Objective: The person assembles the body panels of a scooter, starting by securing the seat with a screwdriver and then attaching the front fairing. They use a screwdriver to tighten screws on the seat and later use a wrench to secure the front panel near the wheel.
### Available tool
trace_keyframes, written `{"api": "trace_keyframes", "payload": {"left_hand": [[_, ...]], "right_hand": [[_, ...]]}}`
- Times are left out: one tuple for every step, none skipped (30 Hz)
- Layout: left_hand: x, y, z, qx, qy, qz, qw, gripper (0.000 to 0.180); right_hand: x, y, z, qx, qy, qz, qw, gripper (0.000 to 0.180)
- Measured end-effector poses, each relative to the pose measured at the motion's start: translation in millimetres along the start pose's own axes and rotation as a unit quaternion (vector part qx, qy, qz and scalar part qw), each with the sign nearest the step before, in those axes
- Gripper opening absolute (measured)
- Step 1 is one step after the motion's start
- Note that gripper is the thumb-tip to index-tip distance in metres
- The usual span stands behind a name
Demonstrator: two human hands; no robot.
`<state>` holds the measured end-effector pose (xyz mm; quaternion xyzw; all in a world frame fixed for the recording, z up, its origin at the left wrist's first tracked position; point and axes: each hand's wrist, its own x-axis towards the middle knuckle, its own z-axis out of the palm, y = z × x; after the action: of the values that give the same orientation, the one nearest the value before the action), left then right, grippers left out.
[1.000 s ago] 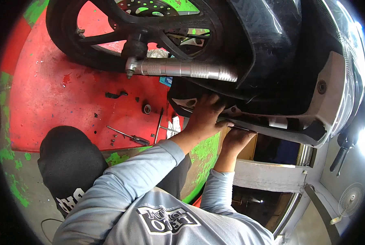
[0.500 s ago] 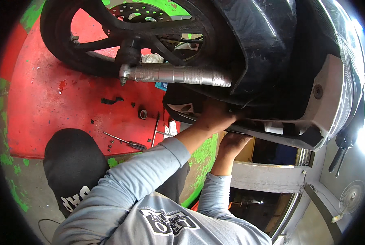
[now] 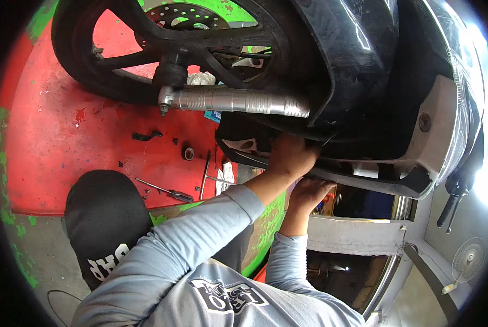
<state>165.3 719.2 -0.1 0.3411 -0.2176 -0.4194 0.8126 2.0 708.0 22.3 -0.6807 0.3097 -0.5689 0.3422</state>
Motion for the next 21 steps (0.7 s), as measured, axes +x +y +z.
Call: {"api": "trace_keyframes", "payload": {"left_hand": [[-0.9,2.4,0.0,0.006,0.007,-0.021,1.000,0.036],[-0.3,3.4,-0.6,0.013,0.008,-0.001,1.000,0.036],[0.1,1.5,-0.3,0.020,0.009,0.021,1.000,0.037],[0.6,-0.4,0.3,0.027,0.009,0.043,0.999,0.038],[2.3,-2.7,0.8,0.043,-0.007,0.026,0.999,0.038],[4.6,-4.2,1.3,0.058,-0.024,0.007,0.998,0.037],[5.7,-5.4,2.2,0.073,-0.041,-0.011,0.996,0.037],[5.3,-6.2,3.5,0.064,-0.026,-0.003,0.998,0.034],[5.1,-5.3,4.6,0.055,-0.011,0.005,0.998,0.032],[5.2,-4.5,5.4,0.046,0.004,0.013,0.999,0.030],[6.0,-3.9,5.6,0.037,-0.008,0.005,0.999,0.029],[6.0,-1.9,4.0,0.027,-0.020,-0.005,0.999,0.029],[5.7,0.8,2.7,0.018,-0.033,-0.015,0.999,0.029],[4.8,3.5,2.1,0.013,-0.037,-0.019,0.999,0.030],[4.0,4.3,1.5,0.009,-0.040,-0.023,0.999,0.030],[3.4,5.0,0.9,0.005,-0.043,-0.026,0.999,0.031],[4.9,5.3,0.0,0.012,-0.049,-0.016,0.999,0.032],[7.0,2.9,-1.2,0.020,-0.056,-0.006,0.998,0.033],[8.8,0.7,-2.3,0.028,-0.063,0.003,0.998,0.034],[9.9,-1.4,-3.8,0.029,-0.066,0.022,0.997,0.035],[11.9,-2.4,-5.3,0.029,-0.068,0.042,0.996,0.036]], "right_hand": [[-1.0,-0.7,0.4,0.002,-0.011,-0.005,1.000,0.055],[-2.1,-0.5,-0.1,0.003,-0.015,-0.007,1.000,0.056],[-3.5,1.2,-1.0,0.005,-0.018,-0.010,1.000,0.056],[-4.2,2.6,-1.5,0.006,-0.021,-0.014,1.000,0.057],[-3.1,3.3,-1.4,0.009,-0.024,-0.003,1.000,0.057],[-1.0,2.4,-0.7,0.010,-0.027,0.008,1.000,0.058],[0.3,1.5,-0.4,0.012,-0.030,0.019,0.999,0.058],[0.6,1.3,-1.1,0.012,-0.017,0.029,0.999,0.065],[1.4,1.7,-2.5,0.013,-0.004,0.037,0.999,0.073],[2.0,1.8,-3.1,0.014,0.009,0.046,0.999,0.080],[2.0,2.5,-2.7,0.015,0.009,0.038,0.999,0.072],[-0.4,3.0,-1.0,0.015,0.011,0.031,0.999,0.063],[-1.8,3.2,-0.5,0.015,0.012,0.024,1.000,0.055],[-2.2,2.9,-1.7,0.012,0.012,0.023,1.000,0.055],[-2.6,3.0,-1.5,0.010,0.010,0.021,1.000,0.054],[-2.6,3.1,-1.3,0.008,0.007,0.020,1.000,0.054],[-0.3,3.4,-1.2,0.007,0.004,0.018,1.000,0.054],[1.5,4.2,-1.2,0.008,0.003,0.017,1.000,0.054],[2.5,4.9,-1.4,0.008,0.001,0.016,1.000,0.054],[2.2,5.8,-1.8,-0.016,0.003,0.013,1.000,0.062],[3.2,6.4,-2.3,-0.039,0.005,0.010,0.999,0.069]]}}
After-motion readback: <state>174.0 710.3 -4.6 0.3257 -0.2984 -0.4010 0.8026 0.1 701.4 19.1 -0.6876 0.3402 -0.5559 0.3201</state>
